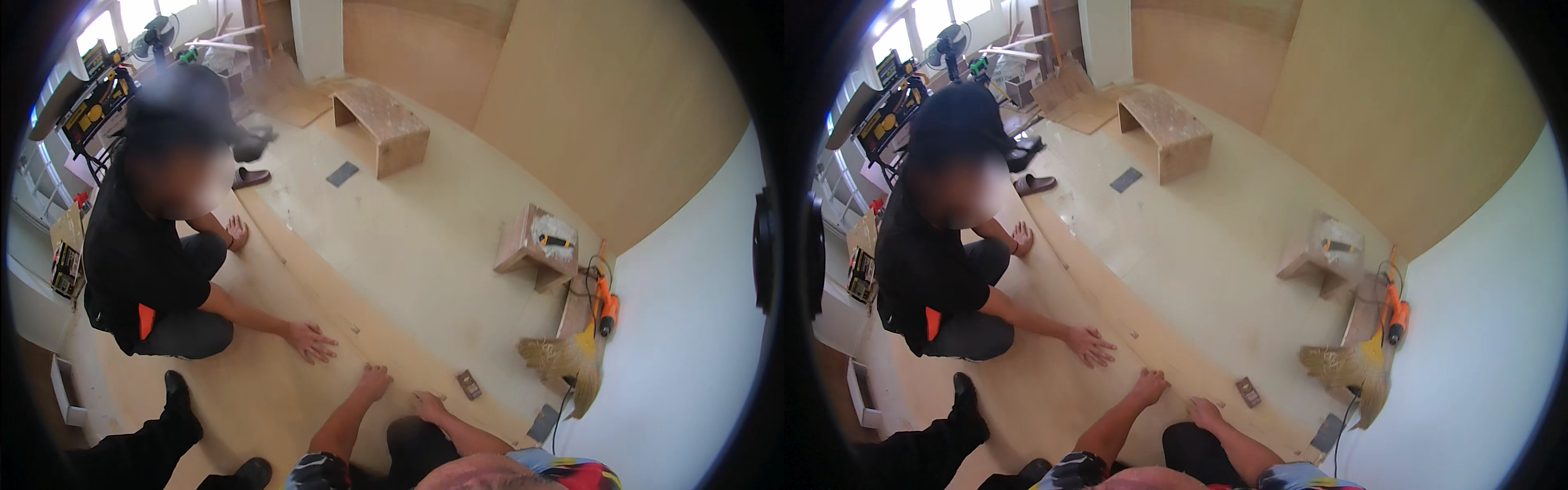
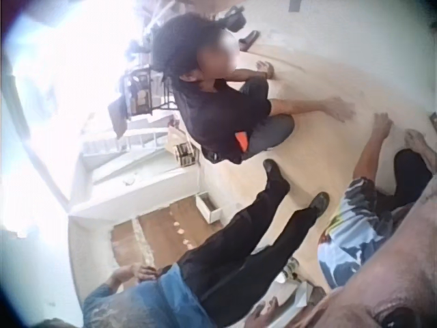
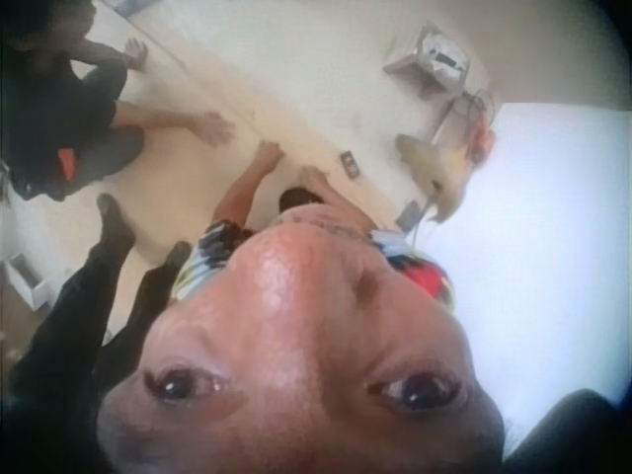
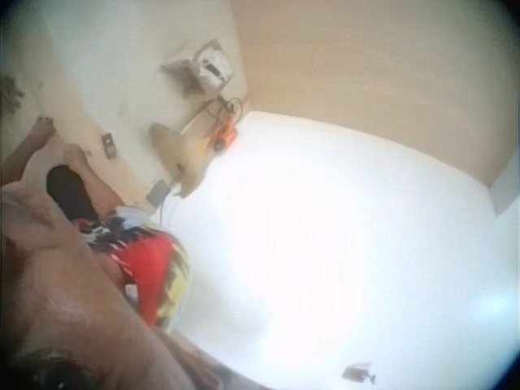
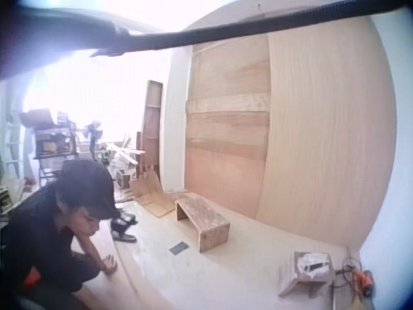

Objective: The person kneels on the floor and uses a hand plane to smooth the edges of large wooden floorboards. They align the boards with the help of another person and continue planing the seams to ensure a flush fit.

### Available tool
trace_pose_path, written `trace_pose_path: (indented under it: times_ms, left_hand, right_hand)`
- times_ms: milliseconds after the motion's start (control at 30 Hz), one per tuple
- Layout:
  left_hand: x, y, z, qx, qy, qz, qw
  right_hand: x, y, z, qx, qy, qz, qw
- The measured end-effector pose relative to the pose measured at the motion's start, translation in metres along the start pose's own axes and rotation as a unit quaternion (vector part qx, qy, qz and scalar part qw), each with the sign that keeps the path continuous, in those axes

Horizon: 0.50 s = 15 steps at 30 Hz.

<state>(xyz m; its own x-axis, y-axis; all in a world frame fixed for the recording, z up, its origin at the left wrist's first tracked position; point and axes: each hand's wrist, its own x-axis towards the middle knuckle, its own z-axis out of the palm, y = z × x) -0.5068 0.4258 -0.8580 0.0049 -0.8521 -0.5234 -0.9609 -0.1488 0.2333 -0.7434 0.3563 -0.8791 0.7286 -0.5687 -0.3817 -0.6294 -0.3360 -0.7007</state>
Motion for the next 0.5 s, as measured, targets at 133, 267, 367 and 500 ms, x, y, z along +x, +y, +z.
trace_pose_path:
  times_ms: [133,267,367,500]
  left_hand:
    - [-0.004,-0.003,0.018,-0.04,0.078,0.014,0.996]
    - [-0.008,-0.011,0.079,-0.073,0.214,0.001,0.974]
    - [-0.015,0.011,0.067,-0.108,0.253,-0.053,0.96]
    - [-0.007,0.026,0.062,-0.093,0.299,-0.111,0.943]
  right_hand:
    - [0.004,-0.005,0.011,-0.017,-0.013,0.116,0.993]
    - [-0.008,-0.004,0.002,0.01,0.013,0.042,0.999]
    - [-0.022,0.004,0.002,-0.016,-0.027,0.086,0.996]
    - [-0.038,0.003,-0.016,0.113,0.005,0.094,0.989]
